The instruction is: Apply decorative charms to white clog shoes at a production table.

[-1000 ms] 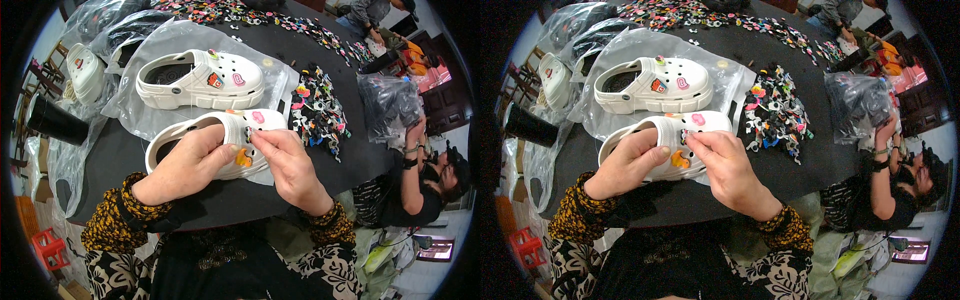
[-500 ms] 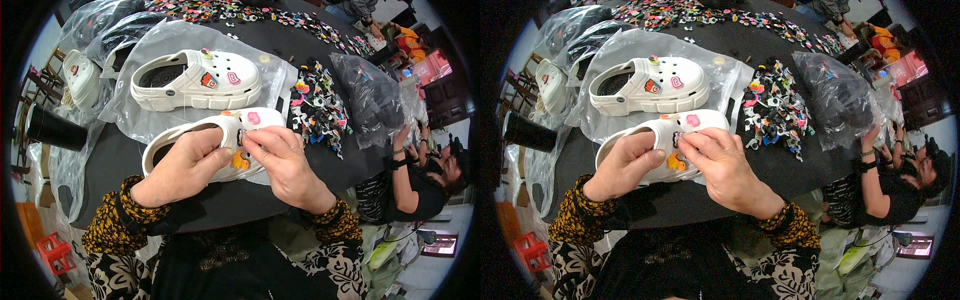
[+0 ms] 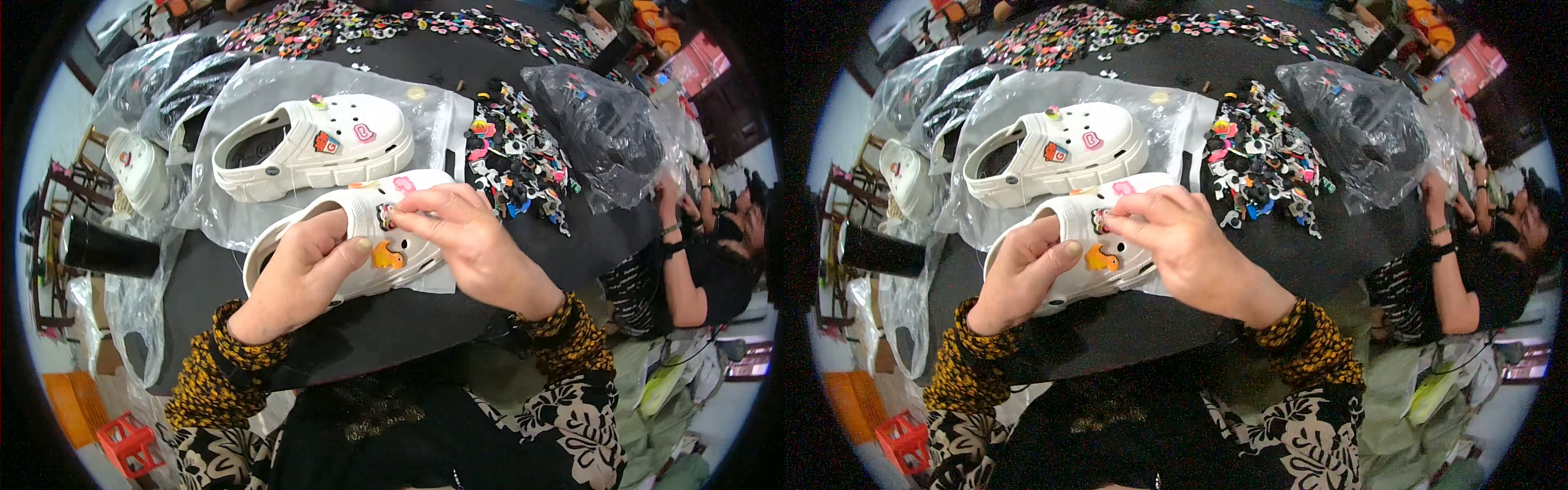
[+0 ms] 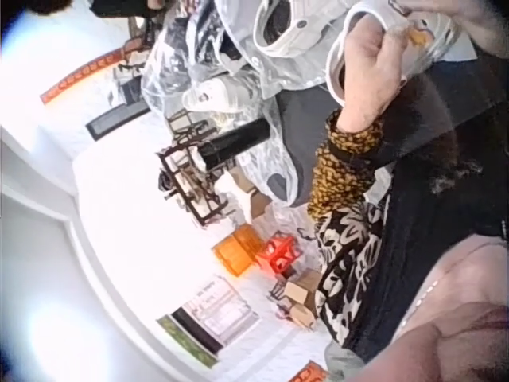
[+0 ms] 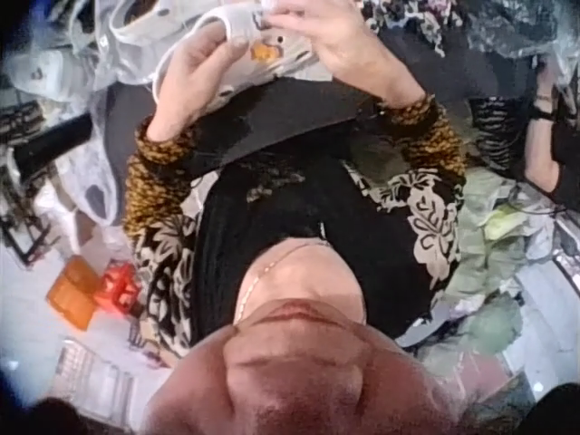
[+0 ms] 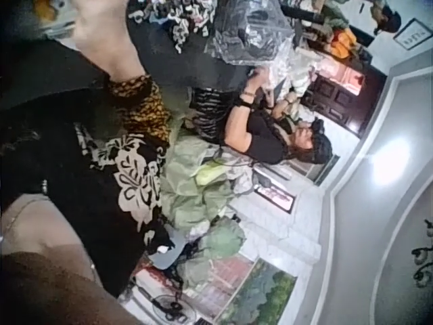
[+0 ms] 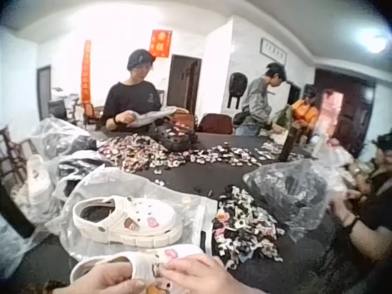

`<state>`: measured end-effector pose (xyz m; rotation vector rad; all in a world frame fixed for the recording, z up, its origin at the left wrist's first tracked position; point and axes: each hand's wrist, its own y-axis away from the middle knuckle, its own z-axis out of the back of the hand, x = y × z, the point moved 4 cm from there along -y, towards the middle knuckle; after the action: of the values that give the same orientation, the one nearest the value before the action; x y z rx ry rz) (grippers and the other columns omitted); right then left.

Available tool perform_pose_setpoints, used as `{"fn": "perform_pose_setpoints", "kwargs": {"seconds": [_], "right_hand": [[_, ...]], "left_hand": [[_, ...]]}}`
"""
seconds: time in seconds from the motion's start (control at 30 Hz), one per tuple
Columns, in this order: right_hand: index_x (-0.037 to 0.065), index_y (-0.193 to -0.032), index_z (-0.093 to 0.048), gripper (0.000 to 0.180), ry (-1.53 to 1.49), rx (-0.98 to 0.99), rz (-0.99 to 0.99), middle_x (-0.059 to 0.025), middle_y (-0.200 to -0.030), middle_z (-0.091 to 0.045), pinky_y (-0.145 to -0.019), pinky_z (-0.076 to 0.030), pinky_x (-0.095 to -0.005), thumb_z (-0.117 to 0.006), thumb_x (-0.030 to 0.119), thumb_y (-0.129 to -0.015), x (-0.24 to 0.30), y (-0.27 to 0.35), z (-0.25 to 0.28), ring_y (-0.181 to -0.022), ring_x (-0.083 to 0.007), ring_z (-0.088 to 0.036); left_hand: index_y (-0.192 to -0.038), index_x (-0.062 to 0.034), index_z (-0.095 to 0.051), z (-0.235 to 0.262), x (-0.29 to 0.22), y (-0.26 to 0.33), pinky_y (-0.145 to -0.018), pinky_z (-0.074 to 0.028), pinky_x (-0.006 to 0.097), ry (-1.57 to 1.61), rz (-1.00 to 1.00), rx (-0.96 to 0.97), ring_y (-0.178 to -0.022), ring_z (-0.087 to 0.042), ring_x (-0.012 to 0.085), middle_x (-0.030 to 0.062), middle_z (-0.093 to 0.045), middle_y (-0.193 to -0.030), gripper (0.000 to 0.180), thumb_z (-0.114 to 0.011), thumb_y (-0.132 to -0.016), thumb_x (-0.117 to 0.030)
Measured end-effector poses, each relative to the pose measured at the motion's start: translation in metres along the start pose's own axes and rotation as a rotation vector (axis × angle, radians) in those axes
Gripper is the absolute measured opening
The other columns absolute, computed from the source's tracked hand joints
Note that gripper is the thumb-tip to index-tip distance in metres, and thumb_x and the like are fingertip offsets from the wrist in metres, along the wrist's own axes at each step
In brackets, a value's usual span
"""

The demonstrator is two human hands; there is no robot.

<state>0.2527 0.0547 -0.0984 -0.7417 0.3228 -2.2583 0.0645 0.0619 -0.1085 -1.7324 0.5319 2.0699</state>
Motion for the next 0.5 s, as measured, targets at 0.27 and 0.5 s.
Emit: {"fn": "perform_pose_setpoints", "kwargs": {"seconds": [0.27, 0.5], "right_hand": [[0.002, -0.108, -0.065, 0.037, -0.163, -0.187, -0.075, -0.0128, -0.112, -0.063, -0.092, -0.040, -0.0386, -0.052, -0.007, -0.075, -0.002, 0.001, 0.006, -0.105, -0.0287, -0.056], [-0.001, -0.108, -0.062, 0.036, 0.221, -0.131, 0.091, -0.0110, -0.111, -0.058, -0.088, -0.040, -0.0396, -0.059, 0.003, -0.072, 0.019, 0.003, -0.004, -0.105, -0.0271, -0.053]], "left_hand": [[-0.120, 0.0065, -0.055, -0.001, 0.002, 0.002, -0.080, -0.044, 0.025, 0.177, 0.048, -0.013, -0.091, -0.052, 0.0081, 0.0046, -0.061, -0.103, 0.033, -0.052, -0.096, -0.015], [-0.120, 0.0059, -0.055, -0.001, 0.003, 0.001, -0.081, -0.044, 0.025, 0.166, 0.074, -0.018, -0.092, -0.053, 0.0089, 0.0056, -0.061, -0.103, 0.032, -0.052, -0.095, -0.015]]}}
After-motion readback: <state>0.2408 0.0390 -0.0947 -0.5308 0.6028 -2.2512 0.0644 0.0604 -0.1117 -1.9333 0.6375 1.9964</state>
